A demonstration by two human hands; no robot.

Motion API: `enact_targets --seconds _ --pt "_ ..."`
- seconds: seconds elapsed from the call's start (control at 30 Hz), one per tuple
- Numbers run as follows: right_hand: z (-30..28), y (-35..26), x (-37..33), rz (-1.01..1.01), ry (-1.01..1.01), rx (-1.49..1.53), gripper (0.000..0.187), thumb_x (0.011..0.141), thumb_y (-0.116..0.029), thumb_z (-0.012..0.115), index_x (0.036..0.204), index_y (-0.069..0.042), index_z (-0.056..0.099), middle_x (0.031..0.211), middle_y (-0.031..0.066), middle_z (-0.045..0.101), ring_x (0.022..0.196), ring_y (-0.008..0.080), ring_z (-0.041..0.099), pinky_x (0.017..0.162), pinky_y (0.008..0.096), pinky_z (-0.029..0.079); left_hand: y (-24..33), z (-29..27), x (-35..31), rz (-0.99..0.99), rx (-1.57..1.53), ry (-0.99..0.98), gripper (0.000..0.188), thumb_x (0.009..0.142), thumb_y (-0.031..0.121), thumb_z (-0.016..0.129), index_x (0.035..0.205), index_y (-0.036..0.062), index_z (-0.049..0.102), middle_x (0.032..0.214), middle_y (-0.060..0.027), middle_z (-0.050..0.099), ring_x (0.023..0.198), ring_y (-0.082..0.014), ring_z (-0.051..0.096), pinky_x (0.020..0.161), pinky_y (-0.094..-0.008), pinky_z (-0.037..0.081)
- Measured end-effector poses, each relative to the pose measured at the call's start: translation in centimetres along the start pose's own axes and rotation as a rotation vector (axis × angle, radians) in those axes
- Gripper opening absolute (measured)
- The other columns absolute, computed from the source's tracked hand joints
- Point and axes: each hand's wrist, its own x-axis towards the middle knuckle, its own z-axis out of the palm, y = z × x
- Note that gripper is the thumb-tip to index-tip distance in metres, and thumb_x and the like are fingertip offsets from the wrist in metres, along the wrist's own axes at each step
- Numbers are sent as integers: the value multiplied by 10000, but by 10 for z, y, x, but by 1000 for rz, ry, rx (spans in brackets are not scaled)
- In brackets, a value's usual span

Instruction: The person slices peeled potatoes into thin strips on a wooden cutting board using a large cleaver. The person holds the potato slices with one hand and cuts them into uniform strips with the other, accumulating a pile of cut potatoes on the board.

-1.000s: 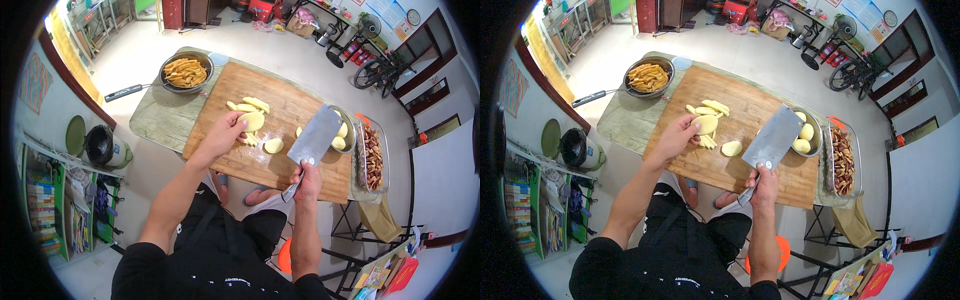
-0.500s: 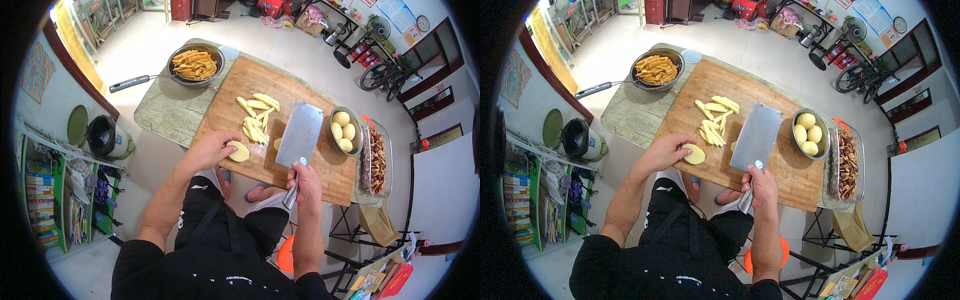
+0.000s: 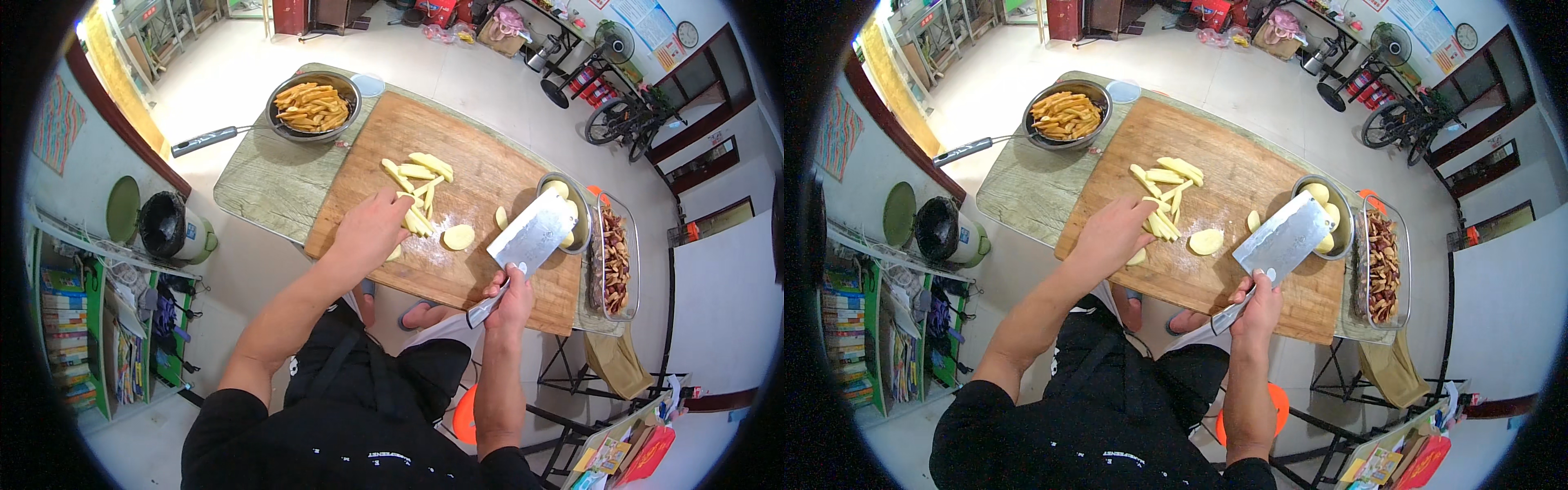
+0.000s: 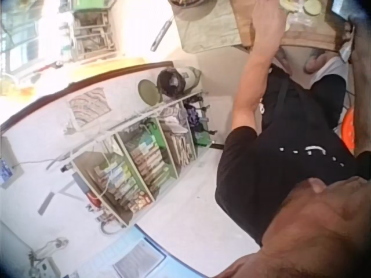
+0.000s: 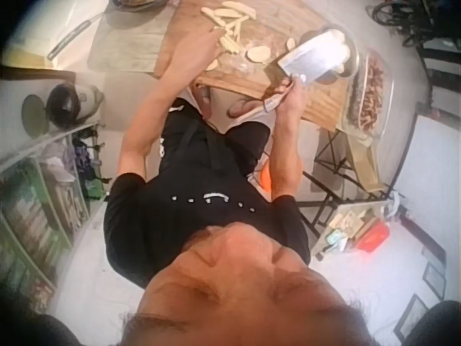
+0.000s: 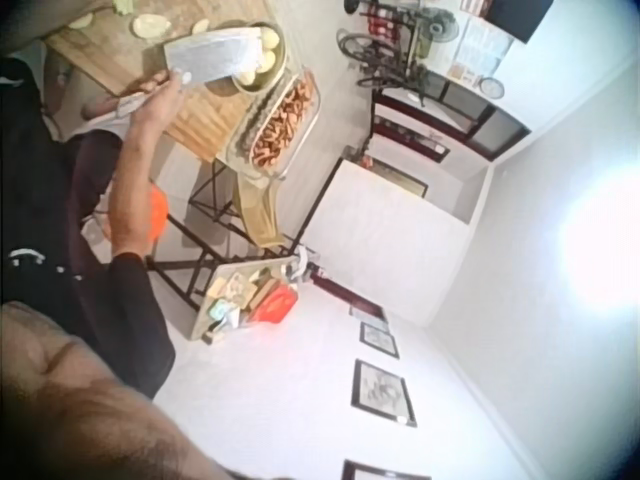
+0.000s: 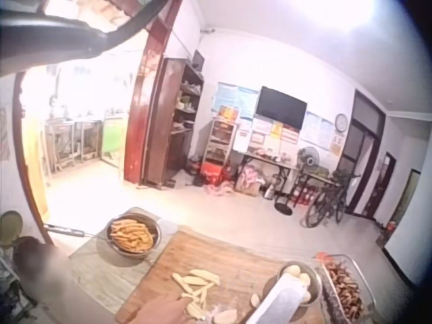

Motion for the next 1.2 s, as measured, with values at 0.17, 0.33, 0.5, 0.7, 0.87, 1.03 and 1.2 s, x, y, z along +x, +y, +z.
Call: enact_targets --seconds 0.17,0.33,0.5,0.7,0.87,1.03,1.2 --pt "-3 -4 2 25 7 42 92 1011 -147 595 1040 -69 553 697 41 574 482 130 504 440 288 461 -8 19 41 4 56 -83 402 896 209 789 1242 75 636 1106 -142 634 1024 -358 679 858 -477 558" --pt "-4 -2 -1 -24 -27 2 94 1014 -145 585 1021 -54 564 706 51 589 486 129 514 455 289 471 24 21 49 -74 108 -5 382 920 196 760 1249 53 627 1119 -157 623 996 -363 687 850 -469 574" --pt "-7 -2 1 8 -56 26 103 1010 -147 587 1028 -47 570 712 55 590 493 132 518 458 290 471 59 48 31 31 48 -108 293 954 213 717 1186 51 641 1103 -149 621 976 -356 692 820 -434 589" --pt "-19 -3 4 -3 -42 -22 122 992 -159 621 955 -46 595 707 56 590 492 135 516 454 300 463 64 46 27 246 -71 -71 182 910 122 668 1068 33 660 1038 -133 632 970 -336 688 793 -431 568" --pt "-24 -34 -2 -91 -130 -372 174 964 -163 650 843 -42 621 652 43 609 460 129 528 453 285 450 46 45 -3 372 -32 -48 246 865 92 637 1098 27 684 1062 -120 656 983 -313 675 850 -419 556" --pt "-31 -61 -7 -447 -269 -1081 239 906 -182 693 770 14 702 639 135 672 509 228 625 513 344 487 38 42 -19 378 -38 -4 335 853 108 630 1169 37 714 1134 -107 666 1010 -287 652 899 -390 552" --pt "-26 -74 -13 -743 -415 -1495 205 858 -188 727 814 12 739 727 244 678 652 381 699 626 455 551 42 48 -16 408 25 31 301 856 122 618 1128 59 731 1097 -77 642 1047 -254 632 899 -357 555"
